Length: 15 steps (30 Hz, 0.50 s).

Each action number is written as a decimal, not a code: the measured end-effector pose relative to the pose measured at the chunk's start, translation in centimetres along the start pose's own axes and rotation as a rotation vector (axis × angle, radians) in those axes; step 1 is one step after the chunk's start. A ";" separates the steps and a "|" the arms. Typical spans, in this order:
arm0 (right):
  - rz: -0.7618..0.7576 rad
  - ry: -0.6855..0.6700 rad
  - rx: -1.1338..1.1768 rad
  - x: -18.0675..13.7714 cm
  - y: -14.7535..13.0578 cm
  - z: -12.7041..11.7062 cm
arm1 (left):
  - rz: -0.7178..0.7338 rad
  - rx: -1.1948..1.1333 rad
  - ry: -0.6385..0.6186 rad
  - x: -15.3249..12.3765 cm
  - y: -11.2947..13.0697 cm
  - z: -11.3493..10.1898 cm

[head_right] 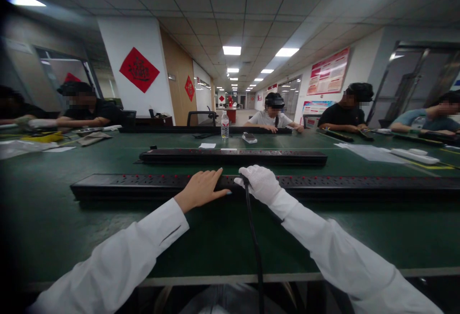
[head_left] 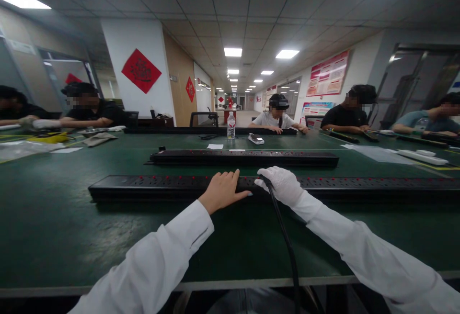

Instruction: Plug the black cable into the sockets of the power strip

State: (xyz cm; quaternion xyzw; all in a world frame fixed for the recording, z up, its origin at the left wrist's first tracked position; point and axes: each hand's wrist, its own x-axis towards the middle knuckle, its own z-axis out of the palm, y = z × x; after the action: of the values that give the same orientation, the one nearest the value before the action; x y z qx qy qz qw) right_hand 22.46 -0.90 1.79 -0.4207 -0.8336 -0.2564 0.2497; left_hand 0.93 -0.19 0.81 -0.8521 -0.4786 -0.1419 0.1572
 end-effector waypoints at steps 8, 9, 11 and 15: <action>0.033 0.040 0.105 0.7 0.0 -0.8 | -0.002 0.003 -0.007 0.0 0.1 0.3; 0.083 0.086 0.173 1.0 0.1 -1.5 | -0.001 0.004 -0.004 0.0 0.1 0.3; 0.227 0.215 0.323 1.6 0.3 -3.1 | 0.002 -0.006 -0.006 -0.1 0.0 0.2; 0.328 0.369 0.461 2.5 0.6 -5.4 | -0.001 -0.045 -0.033 -0.1 -0.1 0.0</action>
State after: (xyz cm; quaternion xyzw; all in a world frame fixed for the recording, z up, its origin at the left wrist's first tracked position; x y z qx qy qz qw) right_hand 22.70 -2.61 7.56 -0.4282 -0.7315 -0.0896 0.5230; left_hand 0.83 -0.21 0.81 -0.8574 -0.4783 -0.1386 0.1299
